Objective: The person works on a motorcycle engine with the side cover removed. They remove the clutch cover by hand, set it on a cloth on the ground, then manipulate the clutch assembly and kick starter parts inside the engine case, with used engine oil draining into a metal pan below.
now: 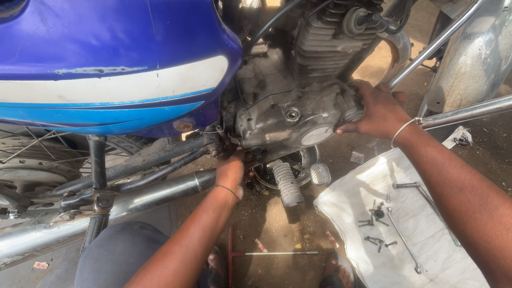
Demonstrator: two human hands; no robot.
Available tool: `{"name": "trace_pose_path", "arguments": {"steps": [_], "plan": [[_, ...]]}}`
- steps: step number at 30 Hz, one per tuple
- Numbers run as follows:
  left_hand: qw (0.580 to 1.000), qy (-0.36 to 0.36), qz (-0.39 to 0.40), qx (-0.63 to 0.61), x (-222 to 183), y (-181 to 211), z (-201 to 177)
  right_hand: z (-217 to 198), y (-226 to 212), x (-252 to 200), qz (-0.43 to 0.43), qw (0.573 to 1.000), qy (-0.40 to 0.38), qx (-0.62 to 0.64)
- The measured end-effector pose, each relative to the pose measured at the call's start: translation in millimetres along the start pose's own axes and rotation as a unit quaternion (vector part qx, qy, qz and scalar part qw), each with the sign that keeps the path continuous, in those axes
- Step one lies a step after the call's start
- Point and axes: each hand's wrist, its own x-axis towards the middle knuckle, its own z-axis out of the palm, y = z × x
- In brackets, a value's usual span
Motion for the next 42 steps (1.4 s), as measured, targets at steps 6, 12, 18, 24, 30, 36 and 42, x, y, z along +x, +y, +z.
{"name": "trace_pose_path", "arguments": {"steps": [6, 12, 18, 24, 30, 36, 42], "plan": [[0.998, -0.027, 0.045, -0.027, -7, 3, 2, -3, -4, -2, 0.009, 1.000, -0.015, 0.010], [0.994, -0.006, 0.050, -0.095, -1, 3, 5, -6, -11, -3, 0.031, 0.999, -0.032, 0.008], [0.986, 0.045, 0.107, -0.123, 37, -26, 9, -4, -15, -4, 0.020, 0.999, -0.016, 0.021], [0.977, 0.056, 0.149, -0.145, 38, -28, 10, -3, -12, -7, 0.012, 0.999, 0.006, 0.038], [0.981, 0.058, 0.136, -0.125, 34, -23, 13, -2, -4, -3, -0.002, 0.999, 0.014, 0.047], [0.982, 0.066, 0.158, -0.077, 27, -23, 15, 0, -4, 0, 0.008, 0.998, 0.002, 0.055], [0.993, 0.067, 0.083, -0.058, 34, -30, 20, 7, -2, -3, 0.010, 0.999, 0.006, 0.050]]}}
